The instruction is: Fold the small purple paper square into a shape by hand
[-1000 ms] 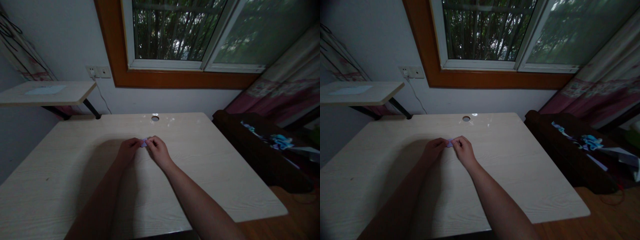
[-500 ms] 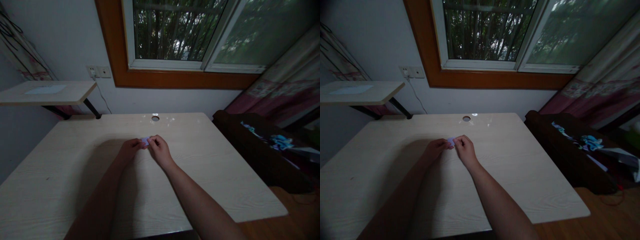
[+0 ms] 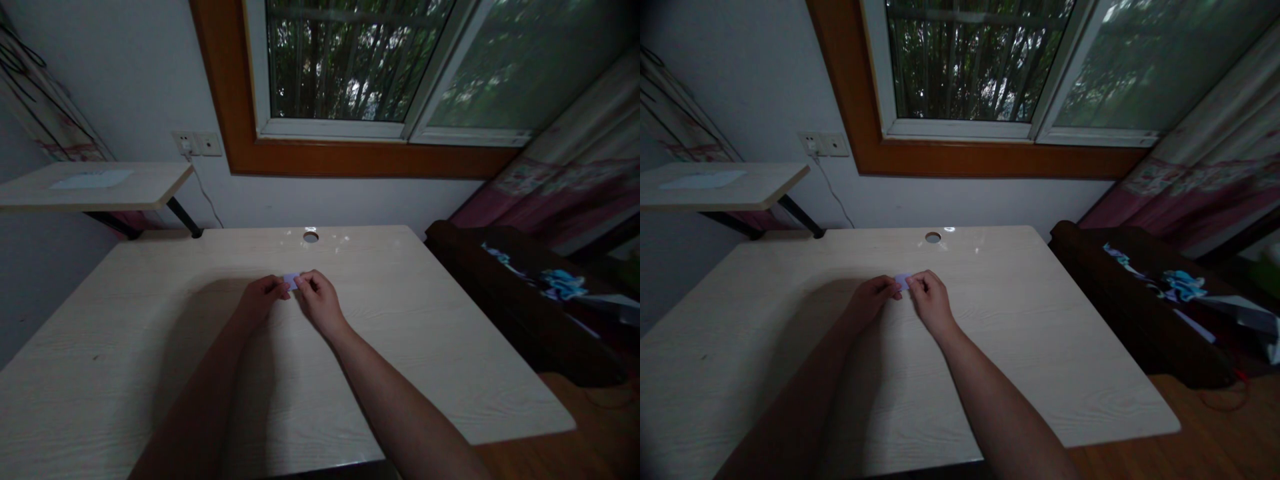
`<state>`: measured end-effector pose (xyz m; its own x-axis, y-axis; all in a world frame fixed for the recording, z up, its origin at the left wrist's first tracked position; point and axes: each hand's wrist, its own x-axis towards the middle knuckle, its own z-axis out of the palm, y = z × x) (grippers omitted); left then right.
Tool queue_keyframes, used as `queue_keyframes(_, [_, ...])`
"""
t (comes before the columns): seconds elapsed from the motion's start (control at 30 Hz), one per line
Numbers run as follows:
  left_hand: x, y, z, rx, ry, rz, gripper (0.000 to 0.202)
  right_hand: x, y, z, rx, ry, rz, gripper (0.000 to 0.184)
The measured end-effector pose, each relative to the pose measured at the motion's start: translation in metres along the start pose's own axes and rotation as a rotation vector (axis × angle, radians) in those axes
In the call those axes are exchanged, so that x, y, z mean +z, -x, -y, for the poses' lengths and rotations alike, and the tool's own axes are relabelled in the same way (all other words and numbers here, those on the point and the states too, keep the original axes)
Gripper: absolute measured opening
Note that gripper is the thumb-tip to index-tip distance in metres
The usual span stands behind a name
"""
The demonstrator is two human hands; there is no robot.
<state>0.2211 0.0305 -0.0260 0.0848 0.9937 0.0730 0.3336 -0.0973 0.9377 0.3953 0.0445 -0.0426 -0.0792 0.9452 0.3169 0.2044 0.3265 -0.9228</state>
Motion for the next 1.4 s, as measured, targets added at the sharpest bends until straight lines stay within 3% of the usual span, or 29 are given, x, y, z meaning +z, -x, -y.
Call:
queue_keyframes(0.47, [0.001,-0.001,-0.003,0.026,-0.064,-0.002,0.029,-0.001,0.000,0.001,-0.023,0.006,-0.024,0.027])
queue_keyframes(0.87, [0.002,0.000,0.002,0.041,0.025,-0.001,0.026,-0.002,0.001,0.007,0.023,-0.046,-0.030,0.027])
queue_keyframes(1.13, [0.000,-0.001,0.004,0.029,0.070,-0.032,0.021,-0.006,-0.006,0.004,0.139,-0.187,-0.194,0.029])
queue_keyframes(1.3, [0.003,-0.005,0.010,0.089,0.211,-0.113,0.022,-0.005,-0.004,0.004,0.139,-0.211,-0.106,0.027])
queue_keyframes(1.4, [0.006,-0.006,0.014,0.113,0.303,-0.103,0.030,-0.004,-0.003,0.008,0.153,-0.227,-0.063,0.027])
